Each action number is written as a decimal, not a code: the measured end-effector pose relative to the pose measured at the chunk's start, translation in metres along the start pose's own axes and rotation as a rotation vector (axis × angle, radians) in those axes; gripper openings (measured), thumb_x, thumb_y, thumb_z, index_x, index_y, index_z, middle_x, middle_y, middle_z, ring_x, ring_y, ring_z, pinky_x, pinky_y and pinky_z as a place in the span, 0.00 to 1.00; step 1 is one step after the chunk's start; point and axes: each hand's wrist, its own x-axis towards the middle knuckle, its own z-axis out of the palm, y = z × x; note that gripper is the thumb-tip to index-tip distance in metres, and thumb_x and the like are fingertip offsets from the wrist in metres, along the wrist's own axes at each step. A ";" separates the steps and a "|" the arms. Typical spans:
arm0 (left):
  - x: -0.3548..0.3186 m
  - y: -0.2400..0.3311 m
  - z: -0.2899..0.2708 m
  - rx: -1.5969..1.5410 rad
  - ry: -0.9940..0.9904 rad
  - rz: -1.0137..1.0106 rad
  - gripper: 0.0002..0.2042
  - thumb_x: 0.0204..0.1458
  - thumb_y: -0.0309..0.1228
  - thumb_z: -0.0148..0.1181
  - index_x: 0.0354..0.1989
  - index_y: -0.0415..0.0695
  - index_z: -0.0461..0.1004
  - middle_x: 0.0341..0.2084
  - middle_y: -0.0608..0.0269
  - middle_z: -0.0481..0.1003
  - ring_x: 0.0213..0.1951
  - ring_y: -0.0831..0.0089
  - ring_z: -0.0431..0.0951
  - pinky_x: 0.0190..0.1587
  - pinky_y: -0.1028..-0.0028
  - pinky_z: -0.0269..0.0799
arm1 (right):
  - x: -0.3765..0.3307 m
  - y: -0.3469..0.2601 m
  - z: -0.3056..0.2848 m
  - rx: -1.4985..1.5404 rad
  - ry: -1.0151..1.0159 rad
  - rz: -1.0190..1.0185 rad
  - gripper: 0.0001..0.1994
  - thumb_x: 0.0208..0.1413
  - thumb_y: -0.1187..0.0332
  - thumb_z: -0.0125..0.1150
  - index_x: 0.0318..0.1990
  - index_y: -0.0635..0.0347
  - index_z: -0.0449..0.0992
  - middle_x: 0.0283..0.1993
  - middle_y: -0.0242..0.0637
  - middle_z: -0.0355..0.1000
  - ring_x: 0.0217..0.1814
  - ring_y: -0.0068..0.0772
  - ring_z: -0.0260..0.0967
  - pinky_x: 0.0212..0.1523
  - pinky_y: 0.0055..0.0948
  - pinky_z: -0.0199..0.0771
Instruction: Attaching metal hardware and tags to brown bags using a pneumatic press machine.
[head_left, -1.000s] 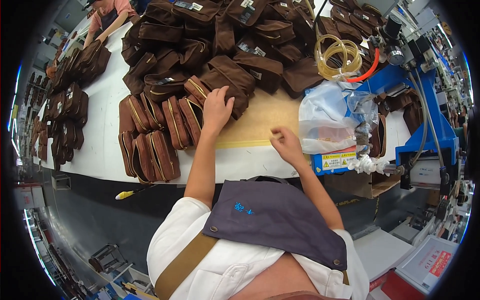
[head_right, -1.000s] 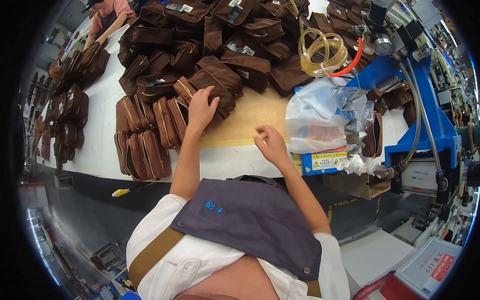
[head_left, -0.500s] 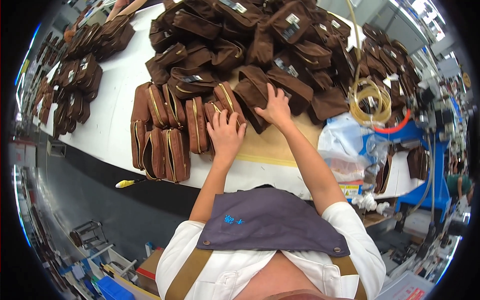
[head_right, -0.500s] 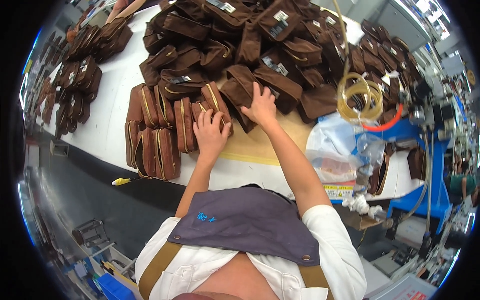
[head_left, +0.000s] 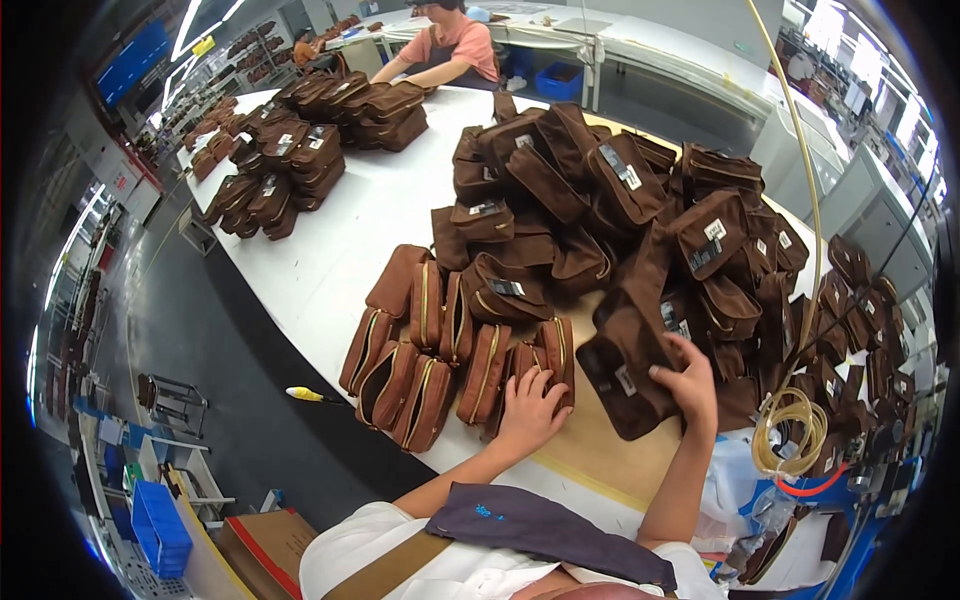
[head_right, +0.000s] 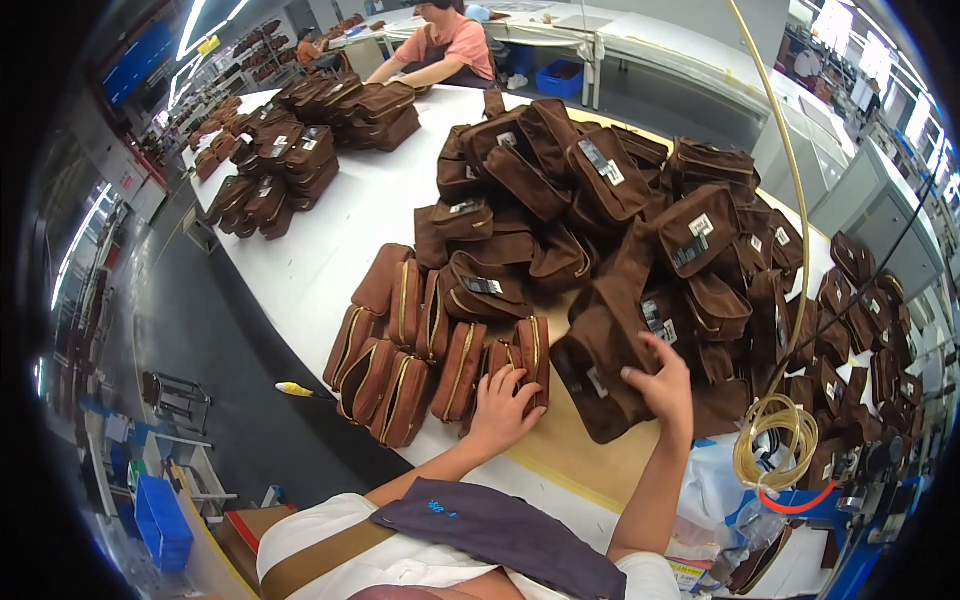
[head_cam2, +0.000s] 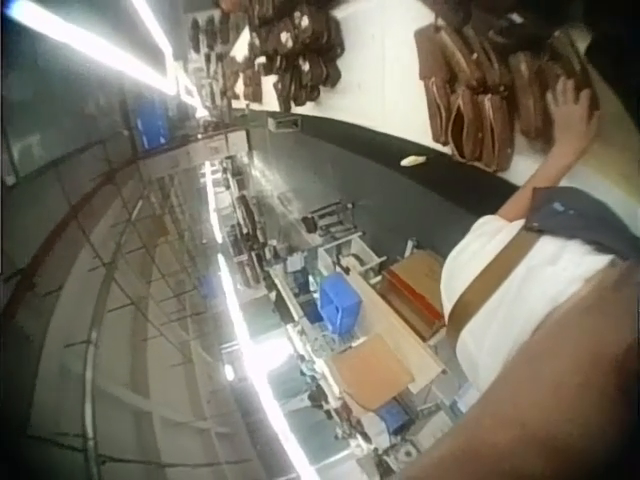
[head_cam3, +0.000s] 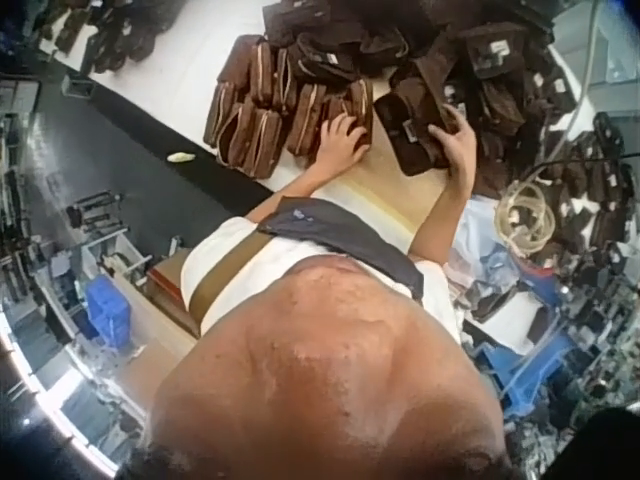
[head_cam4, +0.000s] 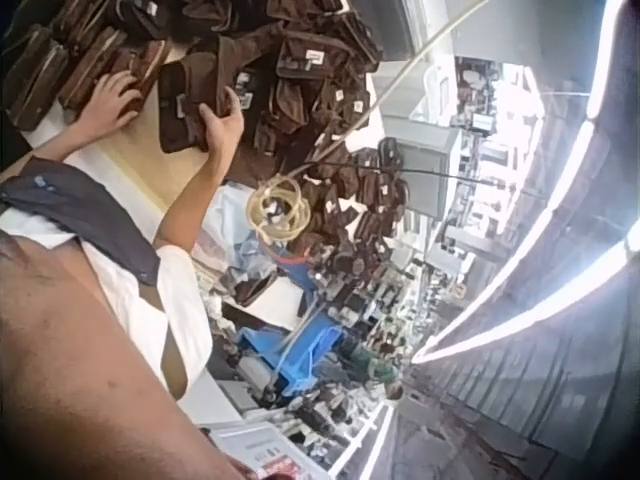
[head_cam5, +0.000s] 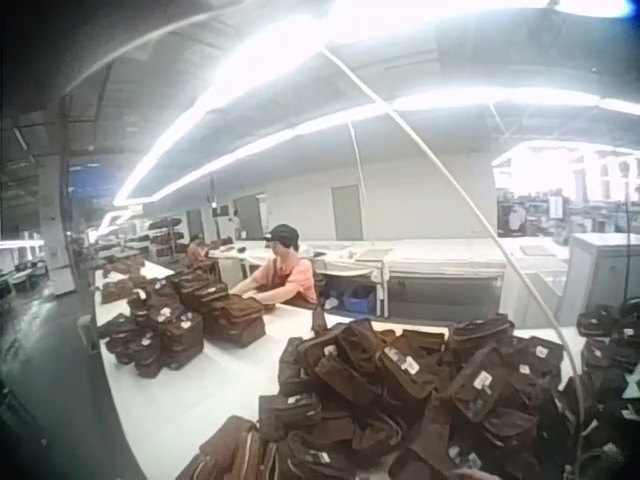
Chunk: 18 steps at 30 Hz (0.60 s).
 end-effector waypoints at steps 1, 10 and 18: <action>0.002 0.000 0.001 0.018 0.019 0.007 0.19 0.46 0.41 0.64 0.46 0.51 0.72 0.51 0.54 0.66 0.59 0.54 0.60 0.58 0.46 0.54 | 0.007 -0.007 -0.006 0.248 -0.071 -0.035 0.30 0.37 0.77 0.68 0.54 0.63 0.72 0.47 0.35 0.73 0.49 0.30 0.70 0.53 0.27 0.68; 0.005 0.011 0.013 0.030 -0.026 0.012 0.19 0.46 0.39 0.64 0.47 0.51 0.72 0.52 0.55 0.66 0.59 0.54 0.60 0.60 0.48 0.52 | 0.133 -0.037 0.007 1.095 0.062 0.219 0.22 0.51 0.71 0.63 0.54 0.63 0.70 0.50 0.39 0.73 0.48 0.35 0.73 0.51 0.32 0.73; 0.000 0.007 0.012 -0.059 0.022 0.000 0.18 0.47 0.38 0.62 0.47 0.52 0.71 0.52 0.56 0.65 0.60 0.54 0.59 0.59 0.44 0.53 | 0.223 -0.038 0.033 1.316 -0.005 0.215 0.18 0.61 0.61 0.50 0.55 0.59 0.69 0.56 0.42 0.70 0.59 0.42 0.67 0.58 0.46 0.68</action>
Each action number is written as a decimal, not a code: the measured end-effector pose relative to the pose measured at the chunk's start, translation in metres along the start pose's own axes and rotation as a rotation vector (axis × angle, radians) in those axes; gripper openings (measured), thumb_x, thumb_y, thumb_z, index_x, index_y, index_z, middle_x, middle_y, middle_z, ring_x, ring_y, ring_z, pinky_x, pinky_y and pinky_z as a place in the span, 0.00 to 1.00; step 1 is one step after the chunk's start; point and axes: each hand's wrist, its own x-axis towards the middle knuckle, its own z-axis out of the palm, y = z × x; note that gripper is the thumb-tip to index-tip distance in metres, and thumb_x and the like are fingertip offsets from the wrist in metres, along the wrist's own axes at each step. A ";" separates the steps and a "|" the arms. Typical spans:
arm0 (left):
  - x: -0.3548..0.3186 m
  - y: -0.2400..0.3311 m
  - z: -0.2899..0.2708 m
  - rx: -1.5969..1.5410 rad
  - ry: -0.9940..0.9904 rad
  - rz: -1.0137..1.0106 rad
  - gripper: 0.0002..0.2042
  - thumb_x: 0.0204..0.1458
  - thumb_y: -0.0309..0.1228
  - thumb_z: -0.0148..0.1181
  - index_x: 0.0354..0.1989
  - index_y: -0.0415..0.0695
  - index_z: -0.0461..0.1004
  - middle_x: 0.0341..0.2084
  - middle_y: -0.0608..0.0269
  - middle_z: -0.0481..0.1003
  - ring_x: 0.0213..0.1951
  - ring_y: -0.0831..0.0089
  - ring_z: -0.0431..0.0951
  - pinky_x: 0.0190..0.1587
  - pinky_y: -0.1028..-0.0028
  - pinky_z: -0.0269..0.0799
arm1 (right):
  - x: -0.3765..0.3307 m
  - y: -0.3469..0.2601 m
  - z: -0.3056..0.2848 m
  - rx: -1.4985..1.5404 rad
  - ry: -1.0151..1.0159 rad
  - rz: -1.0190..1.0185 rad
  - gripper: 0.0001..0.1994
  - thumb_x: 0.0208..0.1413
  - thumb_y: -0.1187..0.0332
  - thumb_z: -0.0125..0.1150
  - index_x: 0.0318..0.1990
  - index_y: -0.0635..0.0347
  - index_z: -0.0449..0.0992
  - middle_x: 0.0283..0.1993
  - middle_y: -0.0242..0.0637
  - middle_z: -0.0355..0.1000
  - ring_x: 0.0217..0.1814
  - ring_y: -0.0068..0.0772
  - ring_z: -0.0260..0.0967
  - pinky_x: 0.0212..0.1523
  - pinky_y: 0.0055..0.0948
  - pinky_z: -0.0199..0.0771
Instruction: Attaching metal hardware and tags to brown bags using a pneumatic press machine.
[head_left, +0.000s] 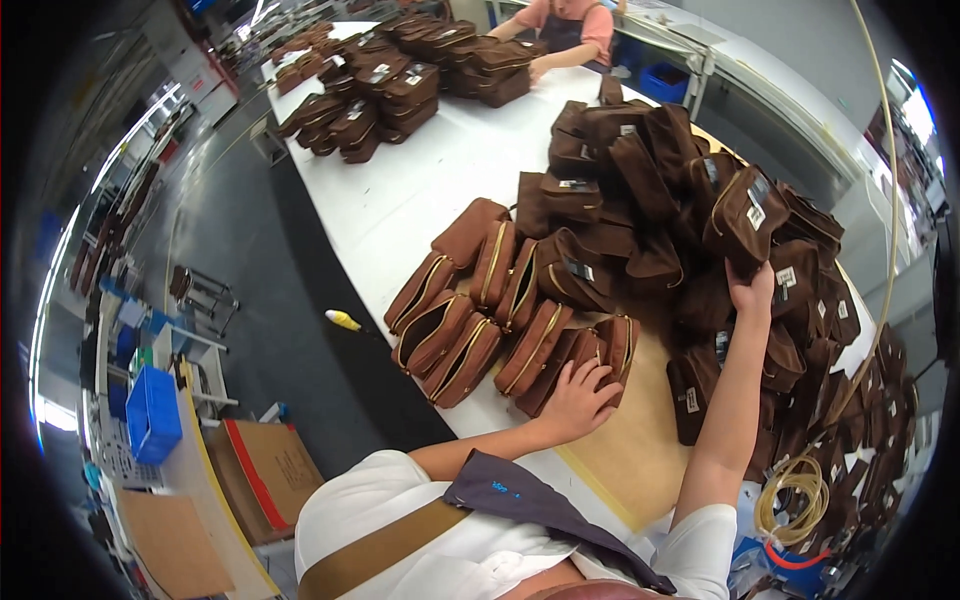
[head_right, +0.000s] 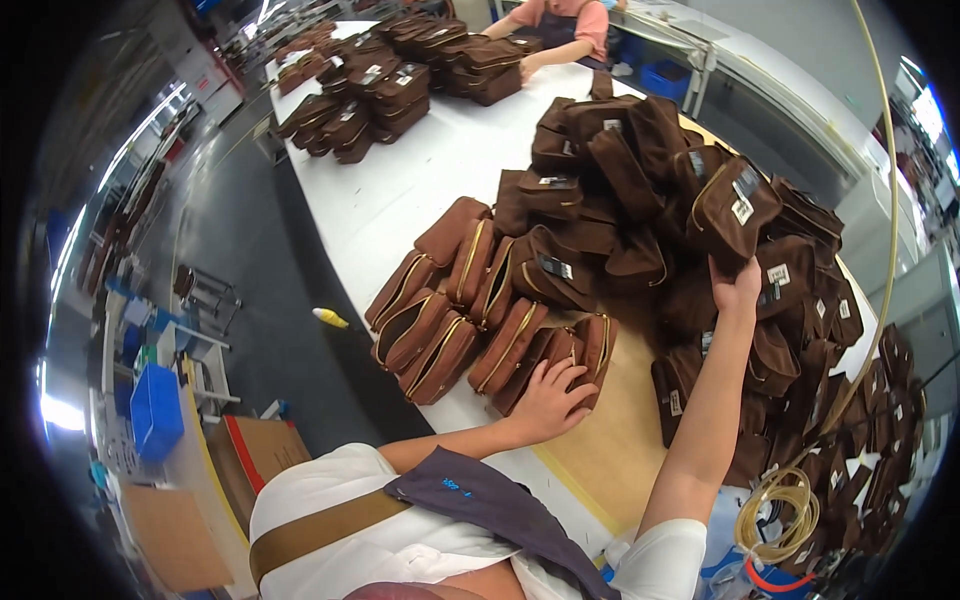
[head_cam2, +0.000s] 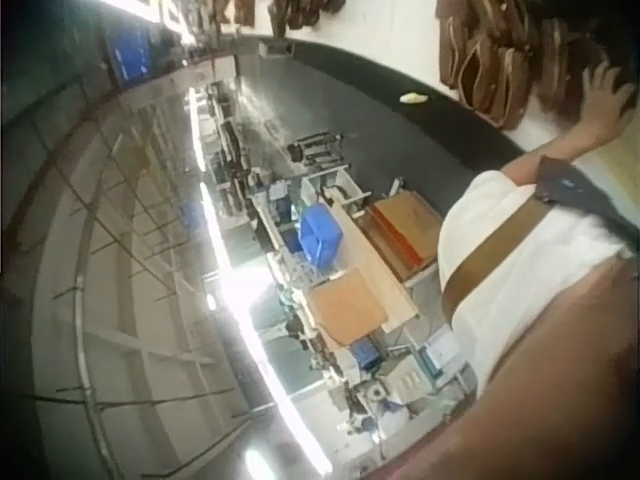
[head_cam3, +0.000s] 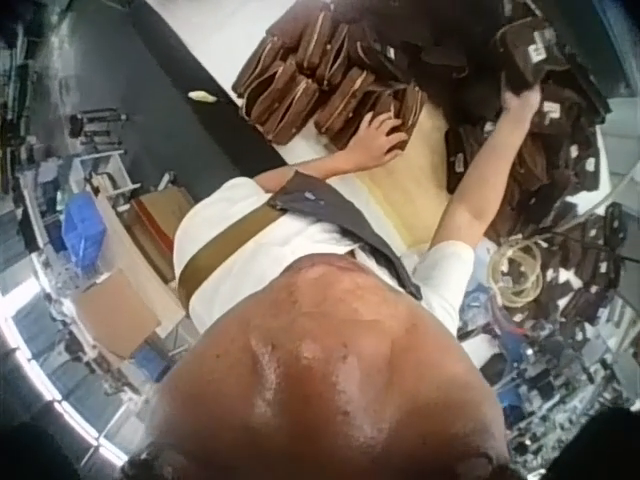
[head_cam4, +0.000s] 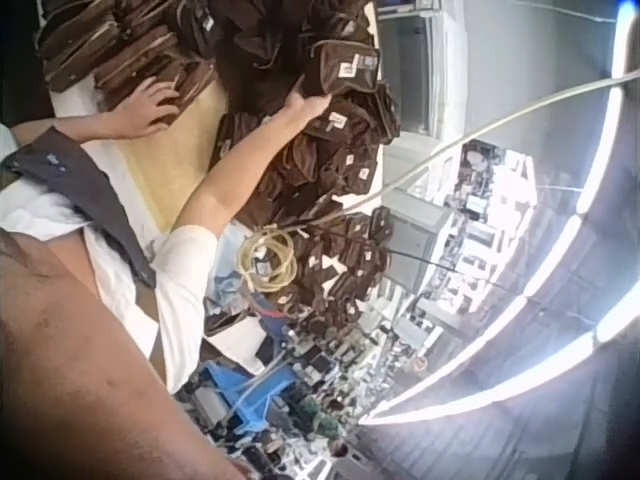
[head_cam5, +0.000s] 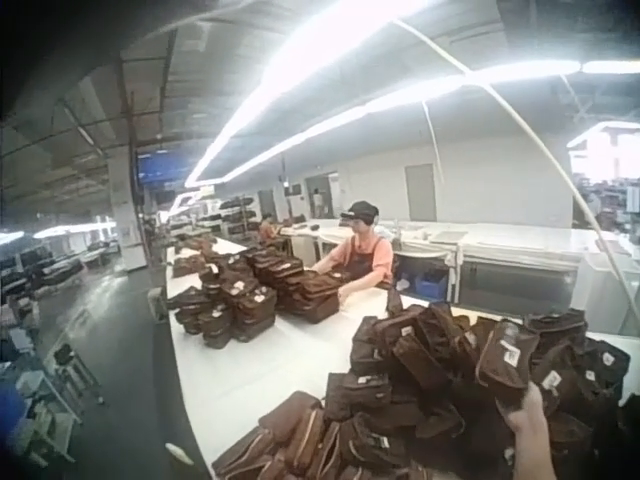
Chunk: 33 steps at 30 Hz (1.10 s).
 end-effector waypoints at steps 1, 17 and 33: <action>-0.001 0.000 -0.002 0.001 0.022 -0.005 0.18 0.47 0.38 0.62 0.47 0.52 0.71 0.52 0.56 0.65 0.60 0.54 0.59 0.59 0.44 0.53 | -0.006 0.005 -0.003 -0.081 0.110 -0.057 0.20 0.61 0.60 0.51 0.58 0.59 0.66 0.59 0.45 0.66 0.59 0.43 0.65 0.58 0.45 0.68; 0.133 -0.051 -0.125 0.090 0.442 -0.024 0.22 0.52 0.30 0.56 0.56 0.40 0.65 0.52 0.47 0.67 0.53 0.48 0.67 0.56 0.58 0.64 | -0.280 0.215 -0.191 -1.272 -0.001 -0.329 0.13 0.60 0.70 0.51 0.52 0.59 0.70 0.26 0.36 0.73 0.22 0.26 0.71 0.23 0.25 0.71; -0.003 -0.040 -0.005 0.208 0.181 -0.104 0.20 0.49 0.36 0.59 0.49 0.38 0.70 0.59 0.49 0.62 0.63 0.52 0.58 0.66 0.52 0.48 | -0.259 0.199 -0.173 -0.893 0.110 0.062 0.16 0.63 0.67 0.50 0.55 0.62 0.64 0.32 0.36 0.72 0.17 0.21 0.66 0.15 0.21 0.66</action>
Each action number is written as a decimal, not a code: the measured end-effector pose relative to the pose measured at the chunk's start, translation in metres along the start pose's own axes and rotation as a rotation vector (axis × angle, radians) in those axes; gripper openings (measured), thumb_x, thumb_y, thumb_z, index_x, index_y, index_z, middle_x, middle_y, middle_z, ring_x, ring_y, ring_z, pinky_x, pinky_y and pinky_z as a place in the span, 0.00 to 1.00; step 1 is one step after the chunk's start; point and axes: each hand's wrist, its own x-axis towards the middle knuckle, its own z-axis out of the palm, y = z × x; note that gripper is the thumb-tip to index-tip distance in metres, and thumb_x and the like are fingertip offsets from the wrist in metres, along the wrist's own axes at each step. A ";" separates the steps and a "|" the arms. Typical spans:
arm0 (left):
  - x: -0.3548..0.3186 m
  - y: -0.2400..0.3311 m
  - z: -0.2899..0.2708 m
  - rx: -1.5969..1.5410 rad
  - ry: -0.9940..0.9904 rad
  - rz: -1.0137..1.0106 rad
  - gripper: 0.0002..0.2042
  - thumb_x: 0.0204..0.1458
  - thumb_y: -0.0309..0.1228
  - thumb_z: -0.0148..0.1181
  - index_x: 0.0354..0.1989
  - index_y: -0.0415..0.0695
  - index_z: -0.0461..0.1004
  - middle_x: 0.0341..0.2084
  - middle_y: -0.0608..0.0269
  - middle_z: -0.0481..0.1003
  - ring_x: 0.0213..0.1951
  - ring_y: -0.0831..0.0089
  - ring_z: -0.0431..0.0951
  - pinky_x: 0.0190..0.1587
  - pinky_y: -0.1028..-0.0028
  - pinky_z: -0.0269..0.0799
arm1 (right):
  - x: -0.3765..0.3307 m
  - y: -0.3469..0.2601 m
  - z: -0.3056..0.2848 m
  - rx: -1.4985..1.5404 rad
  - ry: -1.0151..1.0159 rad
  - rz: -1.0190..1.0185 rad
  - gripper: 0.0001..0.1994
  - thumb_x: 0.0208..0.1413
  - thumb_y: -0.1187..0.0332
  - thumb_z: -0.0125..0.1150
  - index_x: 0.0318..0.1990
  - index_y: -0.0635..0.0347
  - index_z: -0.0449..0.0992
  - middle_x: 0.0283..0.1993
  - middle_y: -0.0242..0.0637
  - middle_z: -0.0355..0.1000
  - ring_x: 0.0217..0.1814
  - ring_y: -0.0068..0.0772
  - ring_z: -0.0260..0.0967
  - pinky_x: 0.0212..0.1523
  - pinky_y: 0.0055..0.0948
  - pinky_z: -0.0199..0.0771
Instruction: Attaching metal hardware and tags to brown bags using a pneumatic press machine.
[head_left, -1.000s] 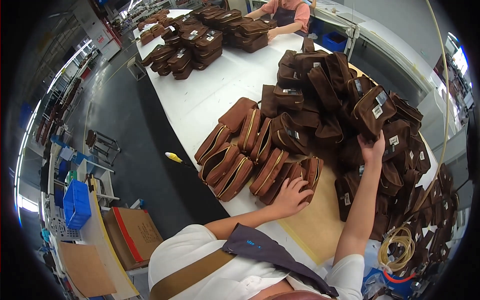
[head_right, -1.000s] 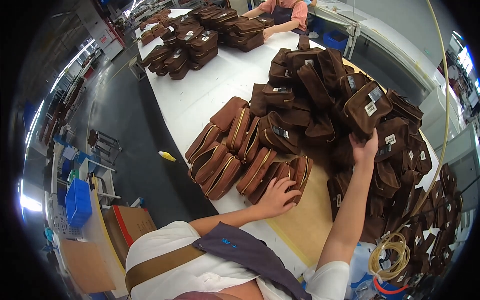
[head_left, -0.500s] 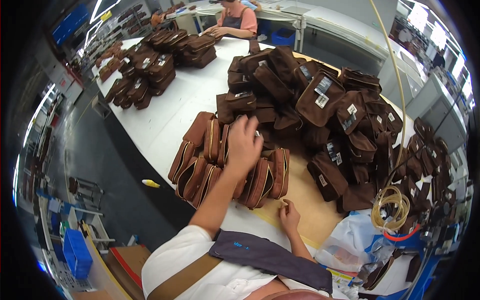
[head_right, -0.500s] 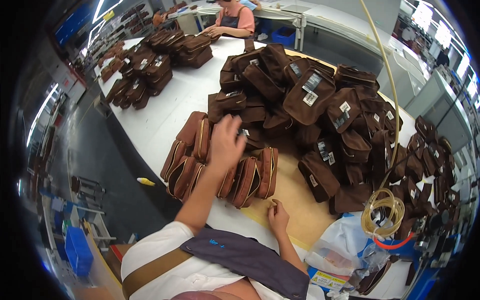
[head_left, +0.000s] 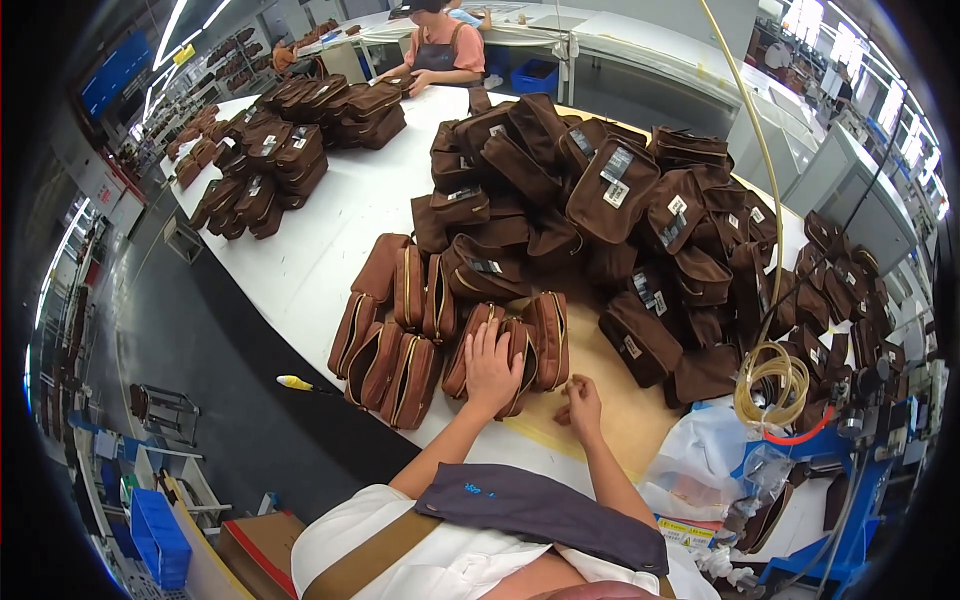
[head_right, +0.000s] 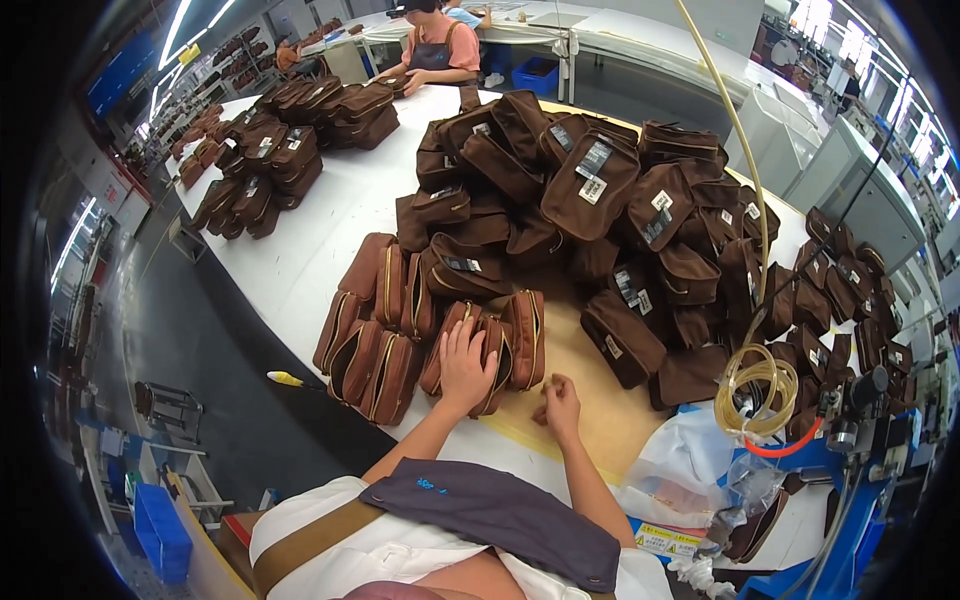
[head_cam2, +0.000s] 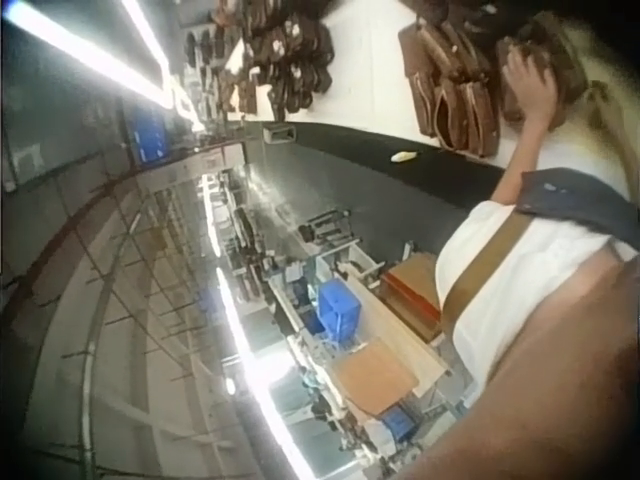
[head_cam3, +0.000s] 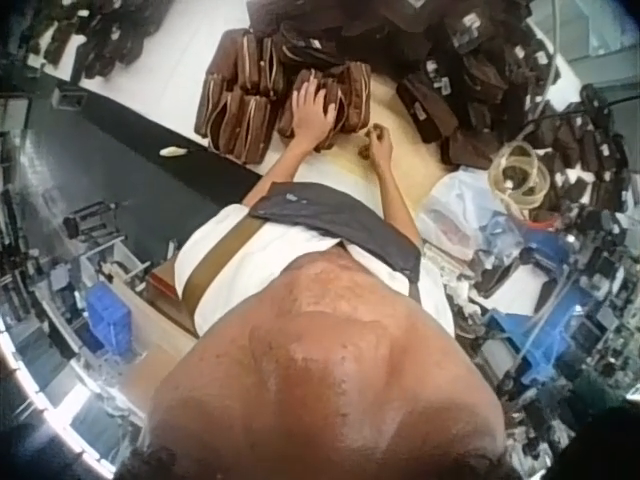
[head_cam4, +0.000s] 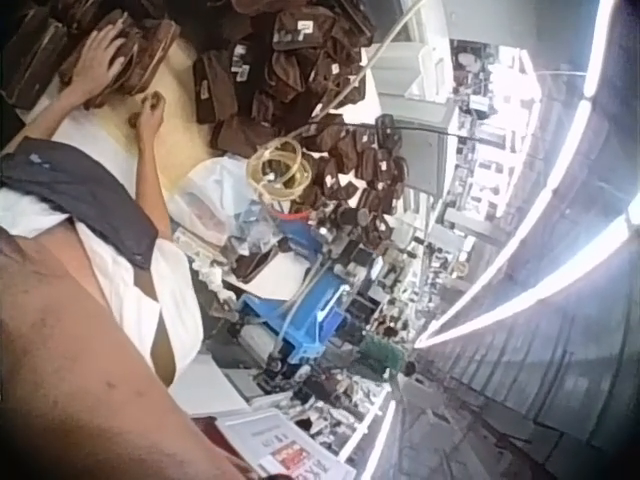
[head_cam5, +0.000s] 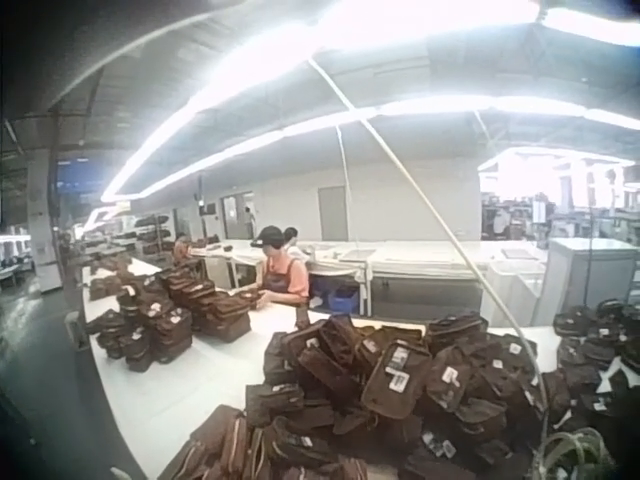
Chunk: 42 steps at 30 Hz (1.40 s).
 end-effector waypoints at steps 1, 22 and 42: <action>-0.001 0.002 0.000 -0.005 0.015 0.002 0.20 0.49 0.36 0.59 0.49 0.38 0.70 0.59 0.49 0.62 0.63 0.52 0.58 0.66 0.52 0.48 | 0.005 -0.004 0.002 0.039 0.029 -0.019 0.19 0.63 0.64 0.50 0.59 0.62 0.61 0.35 0.38 0.72 0.18 0.23 0.67 0.16 0.21 0.68; -0.065 0.036 -0.040 -0.301 -0.049 0.265 0.18 0.47 0.30 0.61 0.48 0.43 0.72 0.55 0.48 0.65 0.59 0.49 0.62 0.60 0.54 0.58 | -0.091 -0.015 0.014 -0.273 -0.553 -0.066 0.33 0.56 0.55 0.59 0.63 0.63 0.54 0.47 0.52 0.74 0.36 0.35 0.76 0.36 0.33 0.76; -0.059 0.044 -0.017 -0.242 -0.366 0.422 0.23 0.40 0.29 0.64 0.49 0.47 0.72 0.52 0.46 0.67 0.57 0.46 0.62 0.59 0.55 0.62 | -0.188 0.169 -0.355 -0.329 0.721 -0.413 0.17 0.61 0.71 0.51 0.56 0.62 0.69 0.56 0.41 0.68 0.61 0.36 0.62 0.64 0.34 0.57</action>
